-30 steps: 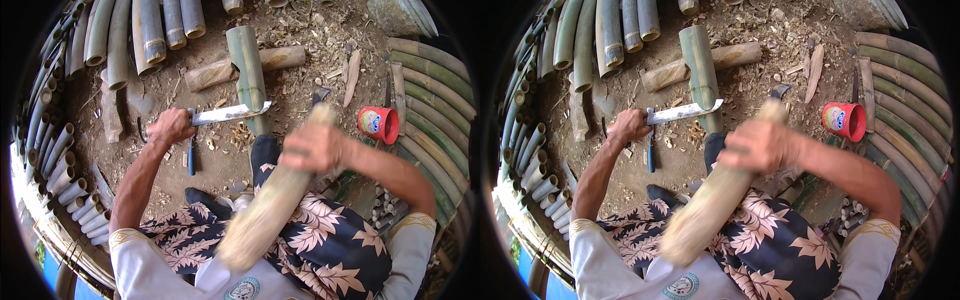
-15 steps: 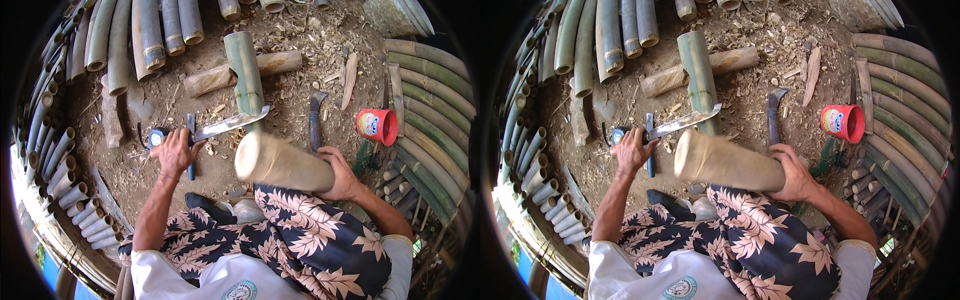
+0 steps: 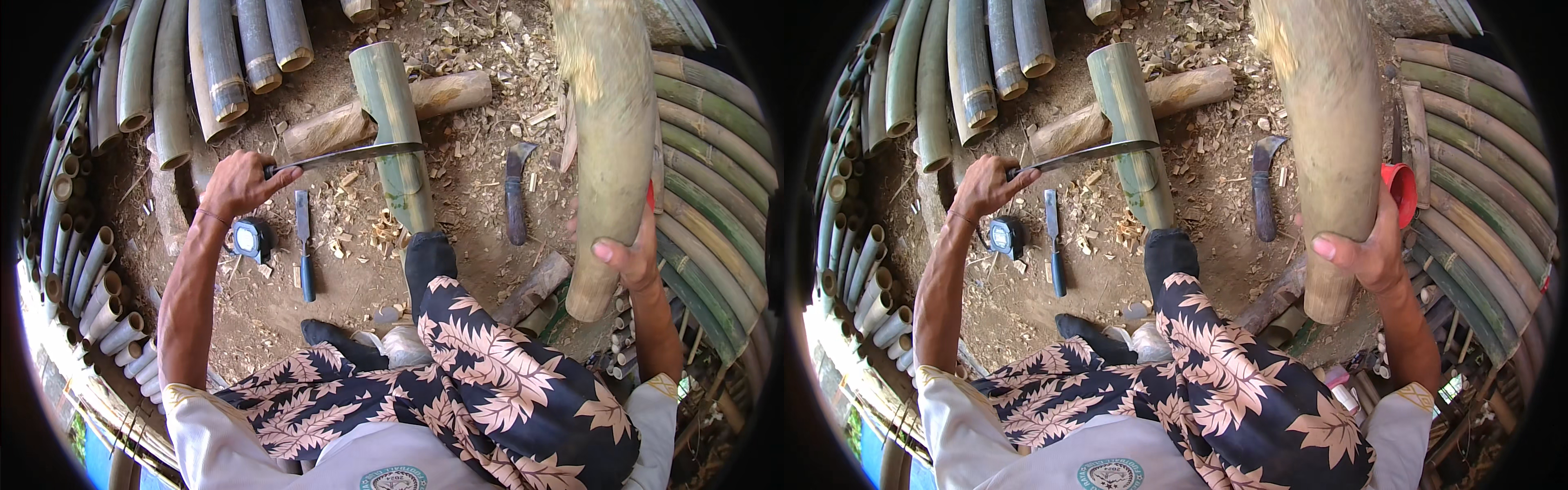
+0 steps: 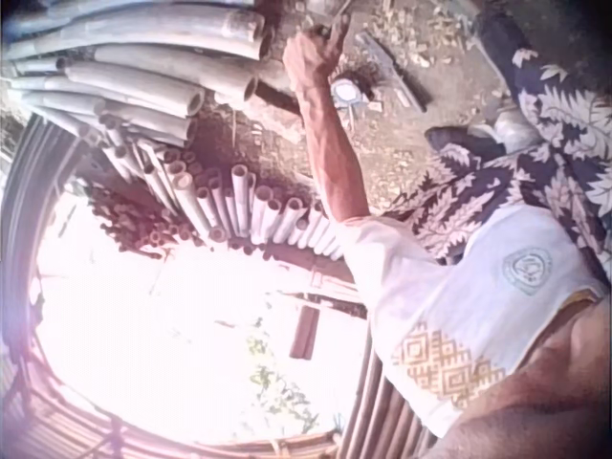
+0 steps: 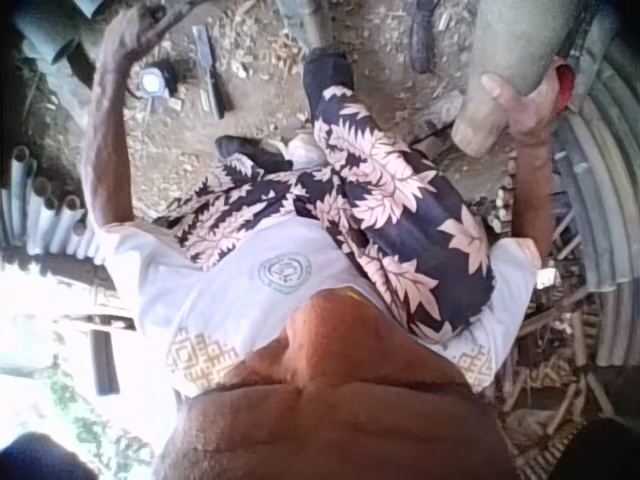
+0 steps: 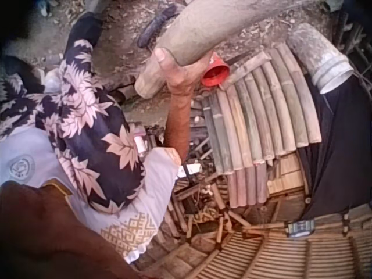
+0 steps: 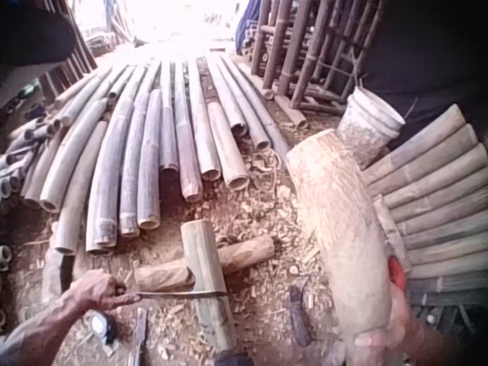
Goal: The person uses a knife and a curved blade to carve and hollow out a hole in a bamboo segment and then inserts a long bamboo pole into it to check the fit.
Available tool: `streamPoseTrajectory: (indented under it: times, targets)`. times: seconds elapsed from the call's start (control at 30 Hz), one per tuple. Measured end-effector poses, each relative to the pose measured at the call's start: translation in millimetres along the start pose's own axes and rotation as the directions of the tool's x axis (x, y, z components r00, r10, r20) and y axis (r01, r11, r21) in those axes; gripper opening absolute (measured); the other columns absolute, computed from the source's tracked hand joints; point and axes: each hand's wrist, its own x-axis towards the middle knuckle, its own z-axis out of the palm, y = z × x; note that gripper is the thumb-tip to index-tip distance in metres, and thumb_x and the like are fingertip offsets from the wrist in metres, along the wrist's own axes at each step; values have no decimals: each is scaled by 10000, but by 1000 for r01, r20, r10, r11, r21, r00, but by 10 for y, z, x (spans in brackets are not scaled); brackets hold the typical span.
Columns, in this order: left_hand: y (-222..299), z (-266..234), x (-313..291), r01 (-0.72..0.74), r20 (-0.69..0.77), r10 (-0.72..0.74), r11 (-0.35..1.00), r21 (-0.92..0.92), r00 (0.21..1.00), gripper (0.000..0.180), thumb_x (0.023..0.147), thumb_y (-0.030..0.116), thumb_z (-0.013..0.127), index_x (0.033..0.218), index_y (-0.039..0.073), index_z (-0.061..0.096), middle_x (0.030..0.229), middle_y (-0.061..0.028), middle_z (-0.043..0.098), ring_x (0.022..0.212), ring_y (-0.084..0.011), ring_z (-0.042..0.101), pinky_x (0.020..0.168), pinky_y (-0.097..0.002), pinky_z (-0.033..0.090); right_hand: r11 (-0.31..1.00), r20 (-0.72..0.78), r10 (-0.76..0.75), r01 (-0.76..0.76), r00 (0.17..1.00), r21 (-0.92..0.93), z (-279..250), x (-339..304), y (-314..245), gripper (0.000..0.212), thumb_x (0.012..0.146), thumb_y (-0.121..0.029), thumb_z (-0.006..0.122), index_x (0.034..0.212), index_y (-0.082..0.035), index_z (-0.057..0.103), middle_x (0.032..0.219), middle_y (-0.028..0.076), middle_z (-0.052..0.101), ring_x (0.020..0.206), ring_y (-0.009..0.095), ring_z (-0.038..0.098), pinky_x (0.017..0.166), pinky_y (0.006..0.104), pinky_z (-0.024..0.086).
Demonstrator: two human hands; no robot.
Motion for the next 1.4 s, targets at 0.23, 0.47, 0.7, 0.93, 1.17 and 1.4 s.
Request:
streamPoseTrajectory:
  times: [0.23,0.47,0.7,0.93,1.17,1.4]
  targets:
    - [65,12,-79,-7,-37,7,1000,6,999,808,804,811,506,711,42,736,491,-120,548,517,-298,605,564,-428,496,886,-144,-464,456,874,-85,601,484,-110,887,699,-180,808,1415,42,334,1196,169,559,1070,264,611,920,403,519]
    - [78,31,-44,27,74,-27,1000,0,997,802,818,796,503,769,35,748,572,-166,610,599,-322,652,640,-450,525,529,175,-235,277,956,-802,853,990,209,924,718,-291,829,1461,-19,353,1310,227,540,1120,287,614,930,401,532]
    - [-6,134,52,30,116,-25,999,-41,993,863,782,839,494,825,22,767,600,-192,620,625,-322,660,636,-455,520,697,-114,-642,516,758,-497,881,980,77,902,707,-278,824,1467,-109,367,1107,217,612,1016,334,655,918,426,545]
    - [-138,192,117,-12,216,30,996,-87,976,881,759,870,480,751,33,754,557,-136,611,557,-266,640,610,-463,530,534,54,-622,473,781,-701,698,1138,-118,907,719,-280,809,1469,-76,341,1161,232,603,1059,350,638,894,415,560]
    - [-143,156,199,-24,224,38,997,-67,974,901,714,923,444,572,56,643,550,-113,587,527,-254,614,560,-431,511,367,215,-10,203,977,-908,1039,908,272,1005,705,-209,794,1544,-205,239,1116,214,608,986,366,658,867,445,591]
    - [49,280,-240,49,76,-56,995,90,995,601,840,726,557,789,134,654,541,-13,495,480,-118,494,480,-333,463,707,14,-574,504,819,-497,830,1018,-106,945,700,-225,824,1477,-41,320,1335,202,524,1154,321,589,1000,419,490]
